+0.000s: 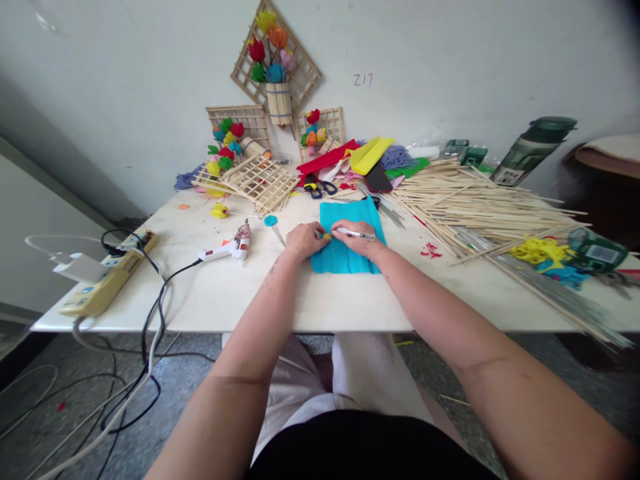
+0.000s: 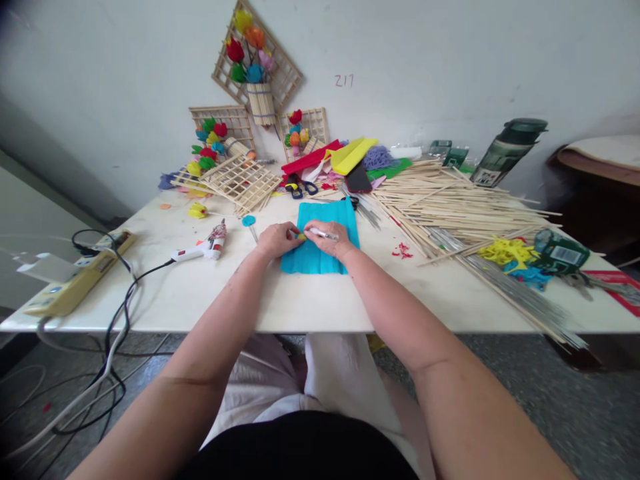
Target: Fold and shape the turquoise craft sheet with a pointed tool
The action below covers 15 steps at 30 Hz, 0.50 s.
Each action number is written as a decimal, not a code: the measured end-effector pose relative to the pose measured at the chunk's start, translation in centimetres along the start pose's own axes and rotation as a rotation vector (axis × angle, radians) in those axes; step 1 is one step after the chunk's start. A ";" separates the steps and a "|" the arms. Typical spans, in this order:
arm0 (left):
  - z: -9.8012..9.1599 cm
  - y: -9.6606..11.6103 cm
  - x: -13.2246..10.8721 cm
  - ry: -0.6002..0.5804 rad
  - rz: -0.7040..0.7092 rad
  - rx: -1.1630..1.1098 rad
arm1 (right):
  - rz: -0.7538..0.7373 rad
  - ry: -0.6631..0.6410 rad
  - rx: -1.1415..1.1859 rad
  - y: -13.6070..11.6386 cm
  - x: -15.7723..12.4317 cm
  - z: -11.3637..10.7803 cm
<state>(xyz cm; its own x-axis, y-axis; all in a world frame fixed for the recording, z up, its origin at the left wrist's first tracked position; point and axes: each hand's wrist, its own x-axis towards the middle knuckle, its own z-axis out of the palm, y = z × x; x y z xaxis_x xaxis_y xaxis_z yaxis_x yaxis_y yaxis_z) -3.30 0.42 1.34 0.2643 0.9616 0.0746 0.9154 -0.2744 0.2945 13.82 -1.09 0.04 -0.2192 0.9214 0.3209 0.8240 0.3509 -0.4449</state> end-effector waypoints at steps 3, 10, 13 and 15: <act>0.0 0.0 0.0 0.006 -0.011 -0.011 | 0.003 -0.007 -0.001 -0.1 0.0 -0.1; 0.1 0.1 -0.1 0.020 -0.042 -0.029 | 0.013 -0.023 -0.013 -0.4 0.0 -0.2; 0.2 0.2 -0.1 0.030 -0.059 -0.027 | 0.001 -0.024 -0.031 -0.4 0.0 -0.2; 0.2 0.2 -0.1 0.036 -0.070 -0.023 | -0.005 -0.025 -0.045 -0.5 0.0 -0.2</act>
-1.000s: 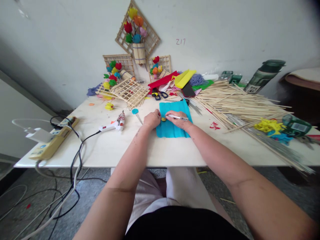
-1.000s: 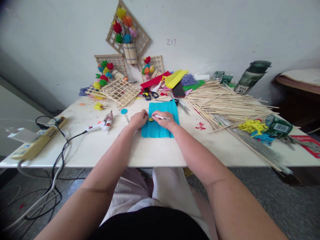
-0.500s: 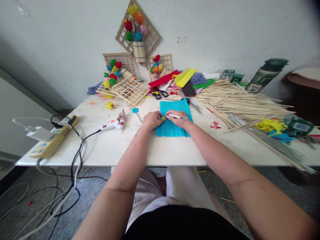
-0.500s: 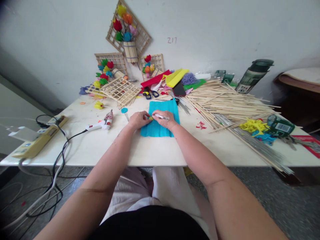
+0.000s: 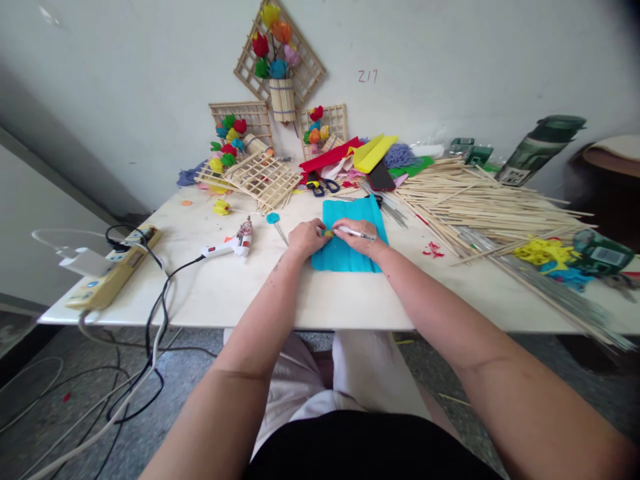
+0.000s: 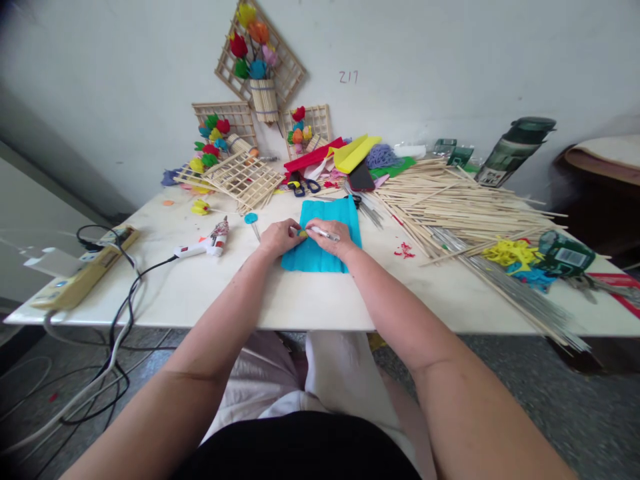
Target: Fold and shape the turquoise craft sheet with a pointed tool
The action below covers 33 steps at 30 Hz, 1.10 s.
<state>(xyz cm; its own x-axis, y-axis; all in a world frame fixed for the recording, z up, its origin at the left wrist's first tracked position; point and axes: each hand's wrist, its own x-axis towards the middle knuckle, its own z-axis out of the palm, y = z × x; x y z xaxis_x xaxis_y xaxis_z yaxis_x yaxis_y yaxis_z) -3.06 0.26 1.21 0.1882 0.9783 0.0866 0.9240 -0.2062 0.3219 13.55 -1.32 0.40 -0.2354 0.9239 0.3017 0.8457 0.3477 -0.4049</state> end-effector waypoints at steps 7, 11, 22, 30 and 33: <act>-0.2 0.1 -0.2 -0.008 -0.016 -0.040 | 0.003 -0.012 -0.024 -0.1 0.0 0.0; -0.2 0.1 -0.2 0.001 -0.012 -0.050 | 0.008 -0.005 -0.022 0.1 0.1 0.1; 0.1 0.0 -0.1 0.025 -0.031 -0.074 | 0.007 0.002 -0.026 0.1 0.1 0.2; 0.2 -0.1 0.0 0.012 -0.016 -0.078 | -0.003 -0.003 -0.023 0.3 0.3 0.4; 0.2 -0.2 0.1 -0.003 -0.020 -0.086 | 0.003 -0.011 -0.023 0.3 0.3 0.4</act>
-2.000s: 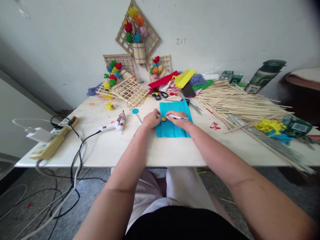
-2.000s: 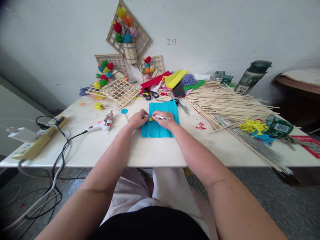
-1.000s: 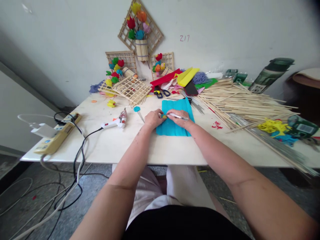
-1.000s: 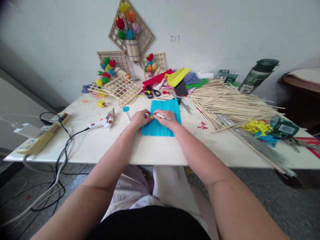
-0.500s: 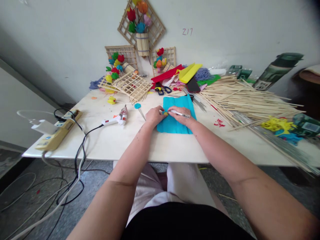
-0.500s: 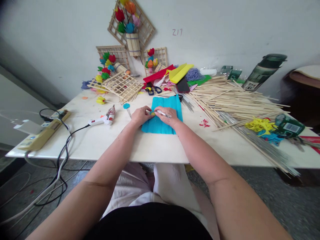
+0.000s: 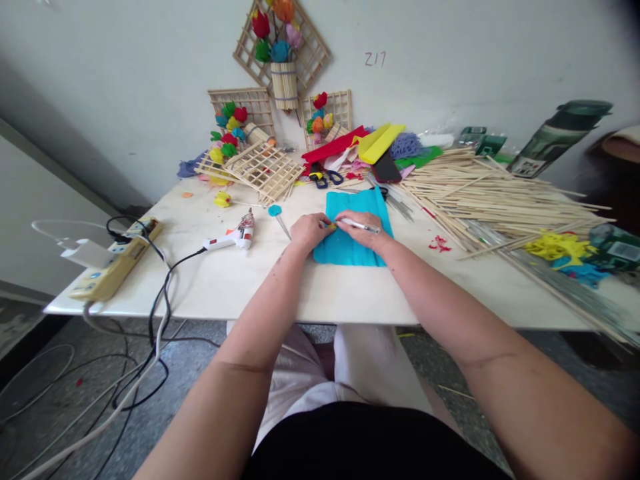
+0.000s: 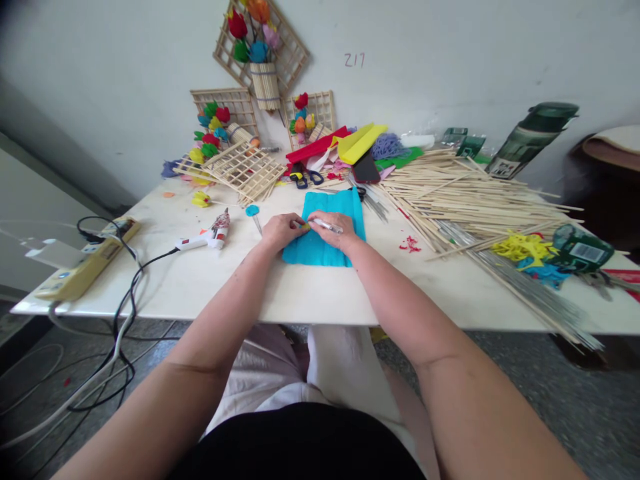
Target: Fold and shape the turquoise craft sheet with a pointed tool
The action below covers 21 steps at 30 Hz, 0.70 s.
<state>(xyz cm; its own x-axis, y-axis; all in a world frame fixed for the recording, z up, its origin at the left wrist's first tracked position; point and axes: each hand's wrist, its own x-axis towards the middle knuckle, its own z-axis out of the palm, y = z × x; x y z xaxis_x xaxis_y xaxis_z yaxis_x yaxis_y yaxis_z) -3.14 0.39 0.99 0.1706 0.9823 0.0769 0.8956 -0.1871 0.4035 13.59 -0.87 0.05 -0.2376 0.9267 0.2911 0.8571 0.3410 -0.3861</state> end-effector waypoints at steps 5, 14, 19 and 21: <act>-0.2 0.0 0.0 -0.021 0.039 -0.014 | 0.006 -0.011 -0.008 0.0 0.0 -0.1; -0.5 -0.3 0.2 -0.067 0.083 -0.050 | 0.014 -0.015 -0.019 -0.1 -0.1 -0.3; -0.1 0.2 0.2 -0.006 0.013 -0.007 | 0.006 -0.016 -0.016 -0.1 -0.1 -0.3; 0.0 0.4 0.1 0.014 -0.002 0.021 | 0.010 -0.017 0.000 -0.1 -0.1 -0.3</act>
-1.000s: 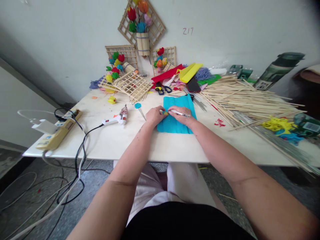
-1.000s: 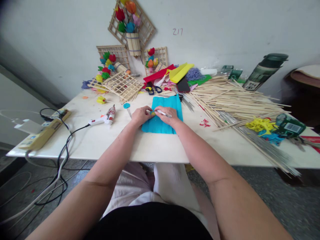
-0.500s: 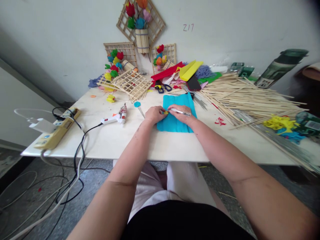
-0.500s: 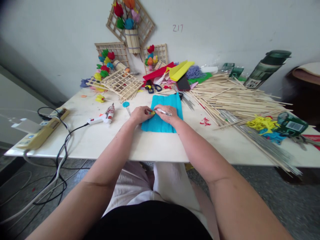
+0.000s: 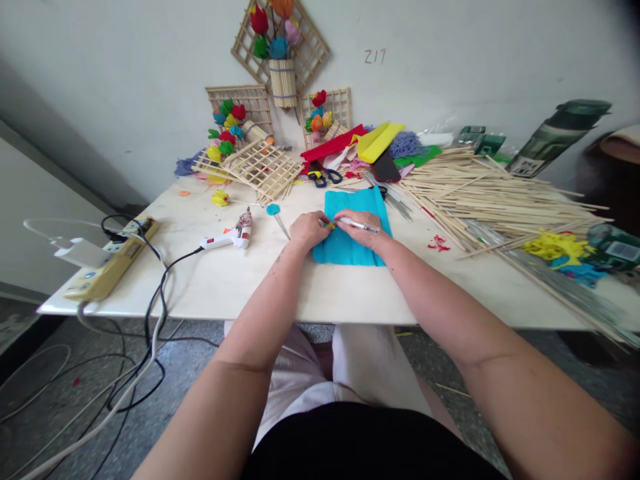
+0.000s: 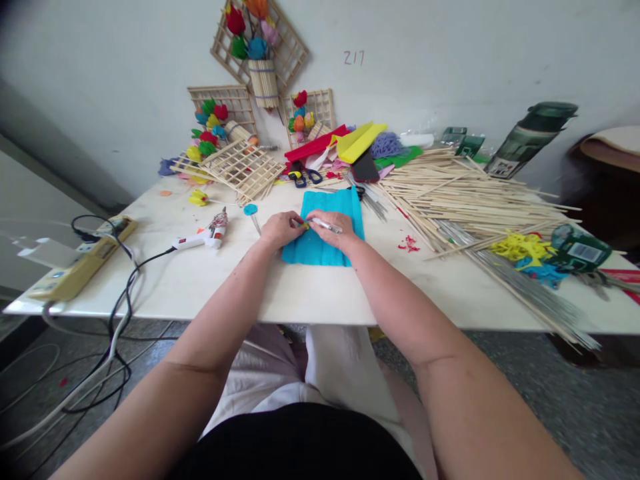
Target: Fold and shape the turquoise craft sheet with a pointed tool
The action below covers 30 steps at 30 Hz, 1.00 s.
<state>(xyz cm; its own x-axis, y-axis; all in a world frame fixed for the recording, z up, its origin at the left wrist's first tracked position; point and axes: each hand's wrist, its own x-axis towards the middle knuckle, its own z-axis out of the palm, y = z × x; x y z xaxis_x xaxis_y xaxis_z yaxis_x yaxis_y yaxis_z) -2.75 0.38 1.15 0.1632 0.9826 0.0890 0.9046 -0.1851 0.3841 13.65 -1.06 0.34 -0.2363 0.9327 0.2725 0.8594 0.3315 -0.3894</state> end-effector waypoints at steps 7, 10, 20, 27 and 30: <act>0.2 0.0 0.0 -0.005 -0.002 0.016 | 0.019 0.121 0.539 0.5 0.2 0.6; 0.4 -0.1 0.1 -0.001 -0.003 0.026 | 0.061 0.130 0.694 0.8 0.5 0.6; 0.1 0.2 -0.3 0.004 -0.023 0.016 | 0.155 0.191 0.551 -1.8 3.6 -1.2; 0.4 0.1 -0.2 0.032 -0.030 0.033 | 0.280 0.249 0.507 -1.2 3.1 2.5; 0.3 0.2 -0.3 0.045 -0.037 0.041 | 0.313 0.231 0.311 -1.2 2.5 2.3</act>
<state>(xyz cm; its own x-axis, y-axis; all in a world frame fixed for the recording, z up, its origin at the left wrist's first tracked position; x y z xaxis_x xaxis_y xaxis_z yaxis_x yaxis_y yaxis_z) -2.48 0.05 0.90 0.1125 0.9867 0.1170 0.9252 -0.1470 0.3500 10.99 1.20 -0.57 0.1483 0.9499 0.2750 0.6884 0.1005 -0.7183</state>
